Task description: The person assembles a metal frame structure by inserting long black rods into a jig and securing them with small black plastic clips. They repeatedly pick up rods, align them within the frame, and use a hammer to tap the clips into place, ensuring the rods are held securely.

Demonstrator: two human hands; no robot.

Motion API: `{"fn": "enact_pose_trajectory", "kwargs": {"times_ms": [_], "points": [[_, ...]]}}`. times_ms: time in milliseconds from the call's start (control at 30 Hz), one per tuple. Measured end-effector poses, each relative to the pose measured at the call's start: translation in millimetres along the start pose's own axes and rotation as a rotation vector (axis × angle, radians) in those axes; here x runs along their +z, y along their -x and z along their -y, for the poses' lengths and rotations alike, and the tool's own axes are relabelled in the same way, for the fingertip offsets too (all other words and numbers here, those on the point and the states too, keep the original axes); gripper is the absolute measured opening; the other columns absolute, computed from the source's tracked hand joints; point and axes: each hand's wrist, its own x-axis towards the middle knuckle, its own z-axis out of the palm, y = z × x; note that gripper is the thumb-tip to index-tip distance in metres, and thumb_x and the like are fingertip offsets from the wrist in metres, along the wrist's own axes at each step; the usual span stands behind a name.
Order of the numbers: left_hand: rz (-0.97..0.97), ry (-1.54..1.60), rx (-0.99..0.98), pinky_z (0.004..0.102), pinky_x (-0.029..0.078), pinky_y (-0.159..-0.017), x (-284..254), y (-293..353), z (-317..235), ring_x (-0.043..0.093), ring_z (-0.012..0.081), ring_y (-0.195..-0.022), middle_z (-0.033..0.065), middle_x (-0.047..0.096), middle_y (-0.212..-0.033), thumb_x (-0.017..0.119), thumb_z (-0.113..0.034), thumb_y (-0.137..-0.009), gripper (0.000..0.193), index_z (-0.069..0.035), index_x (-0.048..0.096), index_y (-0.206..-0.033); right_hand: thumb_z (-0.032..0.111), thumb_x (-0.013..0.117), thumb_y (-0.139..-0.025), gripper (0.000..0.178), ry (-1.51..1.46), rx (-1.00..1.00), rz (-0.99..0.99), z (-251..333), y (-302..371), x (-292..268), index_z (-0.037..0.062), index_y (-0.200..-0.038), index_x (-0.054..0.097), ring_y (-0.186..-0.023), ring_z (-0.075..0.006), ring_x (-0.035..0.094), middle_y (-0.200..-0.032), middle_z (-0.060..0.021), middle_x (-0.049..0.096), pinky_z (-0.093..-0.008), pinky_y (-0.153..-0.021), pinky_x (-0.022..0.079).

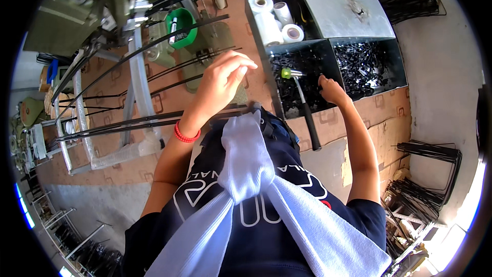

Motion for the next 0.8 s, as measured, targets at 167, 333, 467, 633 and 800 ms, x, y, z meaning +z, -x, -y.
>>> {"fn": "enact_pose_trajectory", "kwargs": {"times_ms": [167, 333, 467, 633, 800], "points": [[0.048, 0.110, -0.183, 0.0292, 0.046, -0.066, 57.3, -11.5, -7.8, 0.060, 0.0202, -0.076, 0.0099, 0.060, -0.086, 0.052, -0.002, -0.084, 0.012, -0.002, 0.058, -0.094, 0.000, 0.050, -0.082, 0.025, -0.942, 0.177, 0.003, 34.0, 18.5, -83.3, -0.0012, -0.107, 0.047, -0.049, -0.0114, 0.055, -0.068, -0.0099, 0.060, -0.0215, -0.046, 0.042], [0.163, 0.330, -0.404, 0.0257, 0.047, -0.077, 97.6, -32.7, -15.6, 0.059, 0.0128, -0.089, 0.0083, 0.060, -0.096, 0.053, -0.007, -0.087, 0.021, 0.001, 0.054, -0.107, 0.005, 0.050, -0.087, 0.022, -1.462, -0.115, 0.075, 80.6, 26.8, -117.9, -0.0010, -0.107, 0.047, -0.051, -0.0107, 0.053, -0.073, -0.0107, 0.061, -0.0201, -0.049, 0.042], [0.177, 0.618, -0.471, 0.0239, 0.047, -0.074, 89.9, -42.6, -24.7, 0.058, 0.0105, -0.080, 0.0068, 0.061, -0.090, 0.056, -0.007, -0.086, 0.021, 0.003, 0.052, -0.105, 0.007, 0.051, -0.087, 0.019, -1.551, -0.187, 0.055, 111.8, 20.9, -127.3, -0.0005, -0.103, 0.044, -0.051, -0.0127, 0.056, -0.073, -0.0131, 0.061, -0.0206, -0.048, 0.043], [0.025, 0.687, -0.457, 0.0211, 0.046, -0.062, 82.4, -44.5, -17.4, 0.057, 0.0088, -0.068, 0.0062, 0.059, -0.081, 0.056, 0.002, -0.082, 0.019, 0.002, 0.052, -0.101, 0.013, 0.046, -0.092, 0.017, -1.531, -0.207, 0.019, 134.5, 10.9, -127.1, 0.0003, -0.103, 0.047, -0.054, -0.0138, 0.058, -0.072, -0.0118, 0.061, -0.0222, -0.050, 0.047], [0.091, 0.150, -0.211, 0.0275, 0.046, -0.070, 78.9, -40.2, -11.3, 0.056, 0.0159, -0.078, 0.0068, 0.054, -0.088, 0.056, 0.007, -0.077, 0.038, -0.007, 0.055, -0.111, 0.013, 0.053, -0.088, 0.015, -1.415, -0.012, -0.117, 147.5, -1.9, -115.1, -0.0012, -0.091, 0.056, -0.068, -0.0040, 0.050, -0.073, -0.0014, 0.057, -0.0191, -0.057, 0.041]]}}
